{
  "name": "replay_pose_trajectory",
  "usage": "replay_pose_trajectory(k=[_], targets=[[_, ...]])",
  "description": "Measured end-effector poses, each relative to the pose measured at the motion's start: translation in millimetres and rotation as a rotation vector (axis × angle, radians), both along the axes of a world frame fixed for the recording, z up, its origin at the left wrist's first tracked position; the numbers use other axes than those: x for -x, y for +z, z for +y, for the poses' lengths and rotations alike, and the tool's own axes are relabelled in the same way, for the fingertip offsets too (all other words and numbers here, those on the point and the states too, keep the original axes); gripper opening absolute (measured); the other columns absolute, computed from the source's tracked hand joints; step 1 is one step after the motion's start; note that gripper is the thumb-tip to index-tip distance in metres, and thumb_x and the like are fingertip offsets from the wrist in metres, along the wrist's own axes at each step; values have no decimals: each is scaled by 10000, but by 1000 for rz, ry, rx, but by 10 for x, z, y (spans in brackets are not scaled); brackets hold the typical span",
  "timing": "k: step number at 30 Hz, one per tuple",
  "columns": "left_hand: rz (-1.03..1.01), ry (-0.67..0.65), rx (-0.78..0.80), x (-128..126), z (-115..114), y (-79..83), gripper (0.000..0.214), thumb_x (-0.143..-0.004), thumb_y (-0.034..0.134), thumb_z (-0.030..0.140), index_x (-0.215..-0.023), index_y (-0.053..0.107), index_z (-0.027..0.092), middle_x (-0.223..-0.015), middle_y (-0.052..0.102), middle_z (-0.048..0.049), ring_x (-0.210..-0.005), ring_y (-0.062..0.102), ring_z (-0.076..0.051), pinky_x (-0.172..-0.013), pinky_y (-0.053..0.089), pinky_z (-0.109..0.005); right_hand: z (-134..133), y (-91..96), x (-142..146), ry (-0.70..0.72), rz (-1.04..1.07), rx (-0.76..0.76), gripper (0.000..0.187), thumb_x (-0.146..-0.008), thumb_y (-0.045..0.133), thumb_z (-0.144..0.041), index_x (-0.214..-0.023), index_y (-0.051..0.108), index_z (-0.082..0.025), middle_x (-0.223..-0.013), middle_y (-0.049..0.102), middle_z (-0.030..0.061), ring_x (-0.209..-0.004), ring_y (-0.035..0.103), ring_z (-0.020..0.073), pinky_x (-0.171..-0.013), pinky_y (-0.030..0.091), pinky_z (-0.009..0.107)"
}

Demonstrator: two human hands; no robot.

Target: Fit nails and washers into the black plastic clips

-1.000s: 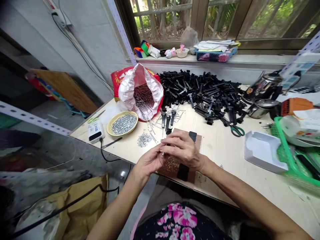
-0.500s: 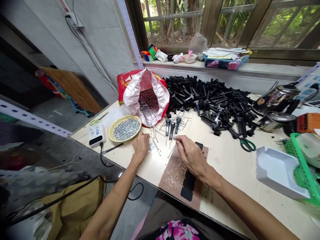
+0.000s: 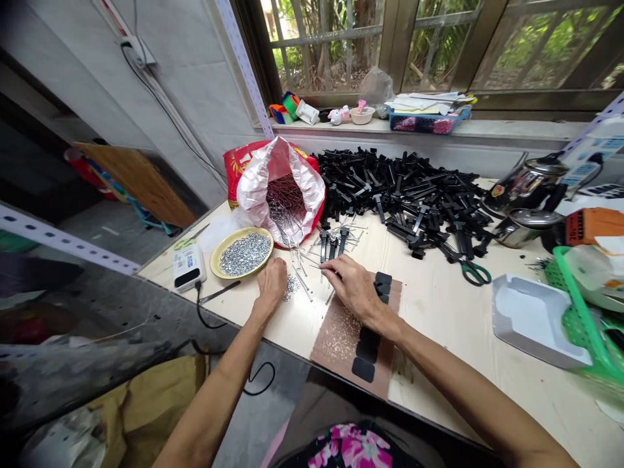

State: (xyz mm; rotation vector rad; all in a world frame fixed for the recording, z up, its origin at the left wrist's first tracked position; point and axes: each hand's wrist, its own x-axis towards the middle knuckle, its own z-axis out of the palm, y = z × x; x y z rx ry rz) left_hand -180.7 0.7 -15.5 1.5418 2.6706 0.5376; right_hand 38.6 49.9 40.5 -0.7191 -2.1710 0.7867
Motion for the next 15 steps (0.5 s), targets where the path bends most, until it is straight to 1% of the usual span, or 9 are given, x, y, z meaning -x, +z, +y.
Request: replay_pose_trajectory(k=[2, 3, 5, 7, 8, 9, 11, 15], targets=[[-109, 15, -90, 2, 6, 34, 219, -822, 426, 130, -864, 641, 136, -881, 644, -132, -801, 604, -228, -694, 410, -327, -12, 3, 41, -10, 12, -7, 166, -922, 505, -241, -995, 646, -192, -923, 630, 57, -852, 595, 175, -761, 489, 326], [-205, 17, -154, -9, 3, 63, 191, -812, 462, 146, -863, 645, 138, -867, 654, -116, -790, 607, -213, -700, 424, -319, -21, 7, 63, -8, 14, -12, 166, -925, 502, -240, -995, 644, -190, -923, 627, 57, -855, 592, 175, -764, 487, 327], [-515, 10, -301, -68, -24, 144, 173, -793, 544, 214, -905, 648, 132, -805, 660, -78, -708, 604, -172, -652, 446, -289, -43, 19, 113, 10, -6, -25, 181, -932, 490, -238, -1019, 642, -192, -926, 618, 58, -847, 588, 171, -756, 484, 316], [-916, -1, -450, -171, -77, 244, 289, -758, 622, 290, -986, 637, 114, -754, 647, -47, -614, 585, -128, -569, 442, -247, -72, 29, 170, 28, -51, -46, 207, -938, 479, -247, -1053, 644, -195, -908, 604, 57, -807, 578, 161, -722, 478, 294], [-1071, -14, -505, -233, -109, 295, 355, -737, 652, 313, -1026, 627, 107, -757, 642, -39, -594, 582, -112, -550, 441, -231, -86, 32, 197, 33, -76, -58, 220, -941, 473, -252, -1067, 645, -196, -895, 594, 56, -784, 571, 156, -702, 472, 282], [-1180, -29, -558, -296, -141, 342, 404, -718, 677, 323, -1053, 618, 104, -771, 640, -35, -597, 590, -103, -558, 451, -224, -101, 34, 221, 36, -101, -73, 232, -944, 468, -257, -1079, 647, -199, -883, 584, 55, -766, 563, 151, -684, 465, 272], [-1292, -52, -643, -410, -198, 420, 444, -692, 711, 323, -1068, 617, 106, -787, 639, -27, -616, 607, -95, -608, 481, -231, -126, 39, 255, 27, -139, -101, 243, -947, 460, -263, -1085, 651, -206, -865, 564, 49, -745, 551, 144, -662, 452, 256], [-1332, -77, -735, -539, -255, 501, 414, -699, 719, 302, -1058, 631, 116, -784, 635, -12, -630, 616, -85, -673, 500, -243, -157, 67, 252, -13, -168, -124, 254, -951, 451, -270, -1104, 647, -222, -862, 547, 42, -734, 541, 132, -651, 444, 237]])
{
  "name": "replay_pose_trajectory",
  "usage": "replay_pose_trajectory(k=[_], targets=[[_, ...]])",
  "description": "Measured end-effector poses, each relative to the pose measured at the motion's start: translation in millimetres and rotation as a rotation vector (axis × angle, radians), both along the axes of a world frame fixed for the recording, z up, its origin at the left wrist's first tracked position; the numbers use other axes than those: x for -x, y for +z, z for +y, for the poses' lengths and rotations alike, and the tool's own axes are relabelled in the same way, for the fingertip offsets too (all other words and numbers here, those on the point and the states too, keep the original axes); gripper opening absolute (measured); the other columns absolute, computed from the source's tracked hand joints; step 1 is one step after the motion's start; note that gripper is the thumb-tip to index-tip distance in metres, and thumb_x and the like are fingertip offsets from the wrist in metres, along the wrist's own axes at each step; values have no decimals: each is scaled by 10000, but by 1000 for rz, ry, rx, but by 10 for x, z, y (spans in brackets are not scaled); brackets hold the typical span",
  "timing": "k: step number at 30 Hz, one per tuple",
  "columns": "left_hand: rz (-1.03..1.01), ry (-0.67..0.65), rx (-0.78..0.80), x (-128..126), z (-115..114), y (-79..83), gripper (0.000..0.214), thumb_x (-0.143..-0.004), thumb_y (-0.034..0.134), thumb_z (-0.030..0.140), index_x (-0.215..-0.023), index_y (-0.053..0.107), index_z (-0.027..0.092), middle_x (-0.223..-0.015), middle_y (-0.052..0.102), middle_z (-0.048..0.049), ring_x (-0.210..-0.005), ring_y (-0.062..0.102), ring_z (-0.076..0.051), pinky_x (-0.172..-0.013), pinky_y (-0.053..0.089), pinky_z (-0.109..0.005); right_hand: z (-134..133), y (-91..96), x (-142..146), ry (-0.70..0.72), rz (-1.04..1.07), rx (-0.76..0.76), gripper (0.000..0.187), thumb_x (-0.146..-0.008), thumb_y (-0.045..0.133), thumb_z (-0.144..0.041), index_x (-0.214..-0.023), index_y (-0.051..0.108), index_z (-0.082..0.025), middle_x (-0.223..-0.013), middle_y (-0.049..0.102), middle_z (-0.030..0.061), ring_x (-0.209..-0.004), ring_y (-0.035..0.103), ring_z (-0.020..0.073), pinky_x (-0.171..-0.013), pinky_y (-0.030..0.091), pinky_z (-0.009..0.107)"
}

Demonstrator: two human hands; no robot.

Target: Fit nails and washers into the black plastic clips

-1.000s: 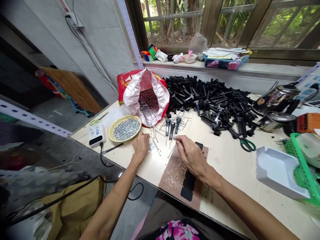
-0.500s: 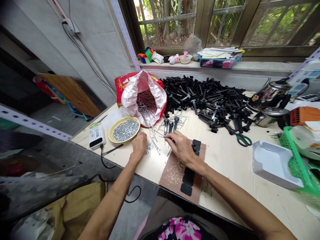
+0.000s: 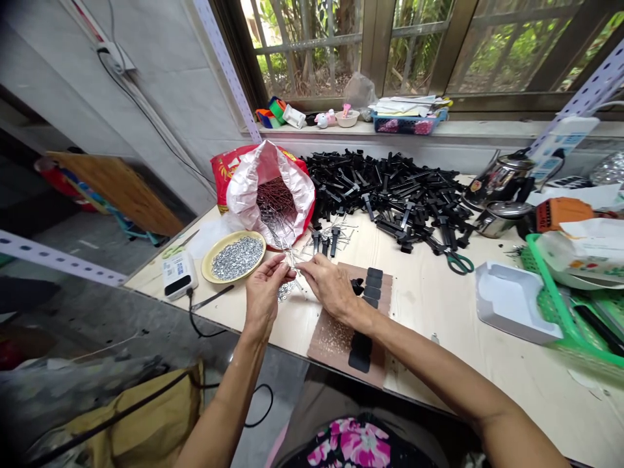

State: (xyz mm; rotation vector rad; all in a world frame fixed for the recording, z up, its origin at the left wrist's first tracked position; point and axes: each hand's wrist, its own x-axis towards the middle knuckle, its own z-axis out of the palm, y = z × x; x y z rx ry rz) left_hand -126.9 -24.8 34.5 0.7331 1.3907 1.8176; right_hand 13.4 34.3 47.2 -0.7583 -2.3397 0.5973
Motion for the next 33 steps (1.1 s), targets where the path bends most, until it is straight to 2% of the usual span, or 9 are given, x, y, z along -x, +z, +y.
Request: replay_pose_trajectory(k=[5, 8, 14, 17, 21, 25, 30, 33], targets=[[14, 13, -36, -43, -15, 15, 392, -707, 719, 292, -1056, 647, 127, -775, 656, -17, -660, 623, -93, -724, 501, -258, -11, 34, -36, -11, -18, -11, 272, -959, 430, -280, -1125, 639, -226, -870, 548, 42, -737, 542, 131, -650, 445, 232], [-33, -32, -47, -43, -5, 4, 365, -720, 714, 279, -1042, 657, 117, -745, 673, -25, -689, 627, -100, -768, 498, -269, -13, 44, -41, -38, -37, -22, 277, -963, 417, -283, -1123, 637, -231, -878, 546, 44, -744, 543, 130, -652, 440, 229], [-404, -245, 16, 23, 71, -62, 318, -616, 804, 200, -888, 680, 93, -682, 657, -21, -640, 615, -93, -754, 516, -267, -47, 131, -81, -79, -183, -24, 270, -971, 405, -300, -1104, 634, -250, -909, 554, 30, -766, 545, 119, -616, 391, 208], [-523, -280, 47, 21, 97, -111, 323, -574, 830, 166, -846, 673, 94, -655, 635, -5, -589, 590, -76, -695, 525, -245, -71, 217, -112, -92, -286, -17, 271, -973, 401, -310, -1086, 639, -249, -923, 563, 30, -756, 542, 118, -579, 348, 209], [-450, -292, 77, -15, 80, -162, 302, -595, 824, 198, -833, 677, 85, -634, 630, -3, -578, 589, -74, -665, 529, -224, -65, 319, -160, -111, -447, -5, 275, -969, 395, -312, -1058, 652, -269, -907, 568, 28, -685, 527, 115, -517, 269, 226], [-360, -323, 93, -28, 48, -186, 335, -644, 796, 209, -931, 684, 76, -678, 662, -27, -641, 626, -89, -728, 541, -233, -14, 324, -221, -73, -460, -22, 275, -967, 392, -308, -1074, 644, -284, -917, 569, 23, -695, 527, 117, -518, 254, 229], [-542, -336, 70, -78, 68, -224, 321, -575, 832, 163, -853, 680, 111, -642, 646, 1, -589, 605, -68, -689, 558, -220, 24, 285, -273, -44, -403, -21, 277, -970, 390, -325, -1082, 636, -266, -925, 562, 28, -722, 520, 112, -540, 267, 220], [-601, -353, 69, -125, 86, -242, 281, -585, 829, 180, -806, 670, 111, -668, 650, -8, -603, 606, -69, -678, 556, -207, 33, 268, -296, -20, -372, -9, 268, -967, 402, -319, -1082, 636, -256, -913, 556, 27, -721, 509, 108, -550, 273, 216]])
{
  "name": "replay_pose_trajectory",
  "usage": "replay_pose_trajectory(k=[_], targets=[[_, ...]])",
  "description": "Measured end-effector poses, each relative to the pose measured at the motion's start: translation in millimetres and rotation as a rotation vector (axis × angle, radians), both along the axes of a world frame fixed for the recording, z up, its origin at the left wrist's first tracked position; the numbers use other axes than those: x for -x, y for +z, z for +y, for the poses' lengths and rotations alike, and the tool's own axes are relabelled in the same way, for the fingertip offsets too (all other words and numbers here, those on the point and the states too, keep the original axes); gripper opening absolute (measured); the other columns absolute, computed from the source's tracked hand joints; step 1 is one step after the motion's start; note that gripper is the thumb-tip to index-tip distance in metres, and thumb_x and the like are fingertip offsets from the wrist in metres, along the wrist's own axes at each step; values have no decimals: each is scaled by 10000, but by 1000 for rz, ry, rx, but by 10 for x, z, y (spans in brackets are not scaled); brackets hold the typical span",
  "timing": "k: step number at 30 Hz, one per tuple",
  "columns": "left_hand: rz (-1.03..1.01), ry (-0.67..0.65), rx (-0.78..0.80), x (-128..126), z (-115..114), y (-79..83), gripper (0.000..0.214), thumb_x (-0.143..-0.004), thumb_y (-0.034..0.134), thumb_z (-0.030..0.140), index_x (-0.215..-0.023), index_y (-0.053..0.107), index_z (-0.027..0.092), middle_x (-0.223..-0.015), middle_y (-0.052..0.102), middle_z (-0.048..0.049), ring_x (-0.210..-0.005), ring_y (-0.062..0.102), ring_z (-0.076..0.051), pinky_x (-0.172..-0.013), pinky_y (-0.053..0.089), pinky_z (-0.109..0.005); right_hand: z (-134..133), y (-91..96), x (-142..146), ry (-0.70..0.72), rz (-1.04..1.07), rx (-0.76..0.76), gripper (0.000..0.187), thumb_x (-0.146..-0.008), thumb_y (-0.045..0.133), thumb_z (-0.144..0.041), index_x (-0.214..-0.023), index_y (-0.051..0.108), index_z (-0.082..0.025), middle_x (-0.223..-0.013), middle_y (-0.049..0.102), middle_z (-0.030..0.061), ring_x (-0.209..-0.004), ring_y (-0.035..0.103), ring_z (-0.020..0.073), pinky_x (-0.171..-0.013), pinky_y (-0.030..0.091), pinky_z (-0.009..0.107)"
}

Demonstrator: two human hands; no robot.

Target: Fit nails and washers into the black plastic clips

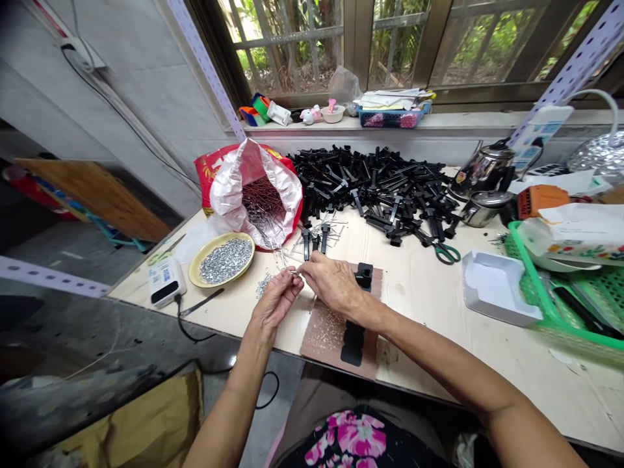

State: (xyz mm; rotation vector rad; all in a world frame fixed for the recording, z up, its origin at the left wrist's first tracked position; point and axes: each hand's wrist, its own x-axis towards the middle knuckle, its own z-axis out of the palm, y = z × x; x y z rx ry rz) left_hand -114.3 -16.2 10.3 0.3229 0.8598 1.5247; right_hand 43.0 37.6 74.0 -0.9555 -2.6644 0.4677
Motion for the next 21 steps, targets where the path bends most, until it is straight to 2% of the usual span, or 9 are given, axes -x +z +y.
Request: replay_pose_trajectory(k=[7, 13, 18, 21], targets=[[106, -9, -3, -15, 19, 12, 275, -629, 807, 220, -826, 671, 84, -690, 642, -27, -576, 576, -65, -617, 536, -202, 30, -13, -46, -16, -18, -21, 257, -957, 413, -306, -1065, 644, -276, -902, 556, 15, -699, 495, 104, -534, 250, 222], [310, -81, 1, 37, -8, 68, 268, -668, 774, 266, -851, 693, 87, -653, 616, -9, -565, 557, -66, -598, 504, -201, 58, 33, -63, 45, -132, -194, 242, -952, 415, -259, -981, 653, -228, -868, 568, 25, -644, 463, 110, -514, 204, 249], [607, 0, 0, 1, -35, 153, 265, -687, 750, 301, -852, 701, 99, -668, 634, -10, -593, 580, -88, -624, 497, -224, 61, -89, -69, 36, -83, -301, 193, -946, 435, -235, -924, 620, -184, -878, 586, 35, -760, 504, 135, -583, 262, 259], [646, 29, -8, -53, -29, 177, 271, -688, 740, 325, -844, 701, 107, -699, 642, -12, -601, 570, -88, -630, 496, -237, 61, -160, -96, 23, -69, -364, 177, -949, 445, -245, -901, 606, -187, -874, 590, 32, -781, 508, 147, -607, 272, 272]])
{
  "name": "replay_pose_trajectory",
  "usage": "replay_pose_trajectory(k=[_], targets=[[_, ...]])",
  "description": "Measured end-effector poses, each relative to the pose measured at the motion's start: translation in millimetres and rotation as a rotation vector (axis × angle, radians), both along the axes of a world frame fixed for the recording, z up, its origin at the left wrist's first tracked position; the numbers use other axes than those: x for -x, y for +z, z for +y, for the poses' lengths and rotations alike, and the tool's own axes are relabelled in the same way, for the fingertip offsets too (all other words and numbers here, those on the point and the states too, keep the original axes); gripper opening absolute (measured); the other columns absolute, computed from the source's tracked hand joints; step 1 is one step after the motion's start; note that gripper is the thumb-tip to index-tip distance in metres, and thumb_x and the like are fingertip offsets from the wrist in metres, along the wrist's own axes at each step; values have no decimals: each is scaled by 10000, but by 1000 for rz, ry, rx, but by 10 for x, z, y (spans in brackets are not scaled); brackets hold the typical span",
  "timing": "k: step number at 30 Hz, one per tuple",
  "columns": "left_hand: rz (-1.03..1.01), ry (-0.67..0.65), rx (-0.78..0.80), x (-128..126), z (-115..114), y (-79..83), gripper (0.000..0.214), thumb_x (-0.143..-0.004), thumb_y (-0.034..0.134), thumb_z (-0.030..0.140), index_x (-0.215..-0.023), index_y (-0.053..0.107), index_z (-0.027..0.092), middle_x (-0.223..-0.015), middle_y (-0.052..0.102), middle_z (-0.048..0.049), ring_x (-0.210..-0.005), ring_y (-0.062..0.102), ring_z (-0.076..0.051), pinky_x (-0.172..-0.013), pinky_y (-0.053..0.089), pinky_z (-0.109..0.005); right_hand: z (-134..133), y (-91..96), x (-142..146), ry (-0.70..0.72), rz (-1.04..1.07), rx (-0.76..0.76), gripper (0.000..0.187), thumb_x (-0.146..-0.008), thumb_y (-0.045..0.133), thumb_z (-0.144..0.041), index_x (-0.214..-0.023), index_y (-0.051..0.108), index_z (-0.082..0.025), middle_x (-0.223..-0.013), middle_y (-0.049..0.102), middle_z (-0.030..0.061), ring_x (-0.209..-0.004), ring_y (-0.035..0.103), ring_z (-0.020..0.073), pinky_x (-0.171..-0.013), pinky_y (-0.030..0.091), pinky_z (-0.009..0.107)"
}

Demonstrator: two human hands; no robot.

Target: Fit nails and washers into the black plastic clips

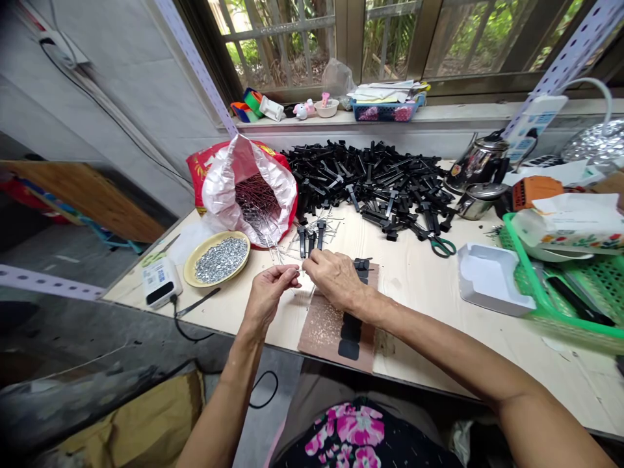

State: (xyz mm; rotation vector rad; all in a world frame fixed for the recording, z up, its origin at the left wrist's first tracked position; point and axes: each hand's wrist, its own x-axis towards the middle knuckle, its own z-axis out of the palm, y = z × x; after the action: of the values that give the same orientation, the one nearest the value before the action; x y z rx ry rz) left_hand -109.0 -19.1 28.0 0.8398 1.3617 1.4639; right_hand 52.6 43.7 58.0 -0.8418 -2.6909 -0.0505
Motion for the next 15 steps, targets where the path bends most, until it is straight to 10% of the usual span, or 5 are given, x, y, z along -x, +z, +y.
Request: replay_pose_trajectory(k=[10, 15], targets=[[129, -9, -27, -52, 9, 22, 238, -702, 722, 315, -828, 712, 114, -645, 649, -22, -600, 587, -114, -634, 480, -239, -33, -27, -70, 16, 42, -11, 256, -981, 379, -257, -897, 604, -171, -871, 602, 47, -772, 520, 144, -616, 282, 277], [173, 37, -51, -108, 20, 40, 220, -694, 726, 310, -817, 714, 128, -668, 666, -28, -603, 600, -121, -616, 479, -239, -24, 12, -80, -56, 100, 229, 243, -967, 421, -315, -947, 606, -160, -910, 606, 43, -733, 541, 126, -575, 312, 246]])
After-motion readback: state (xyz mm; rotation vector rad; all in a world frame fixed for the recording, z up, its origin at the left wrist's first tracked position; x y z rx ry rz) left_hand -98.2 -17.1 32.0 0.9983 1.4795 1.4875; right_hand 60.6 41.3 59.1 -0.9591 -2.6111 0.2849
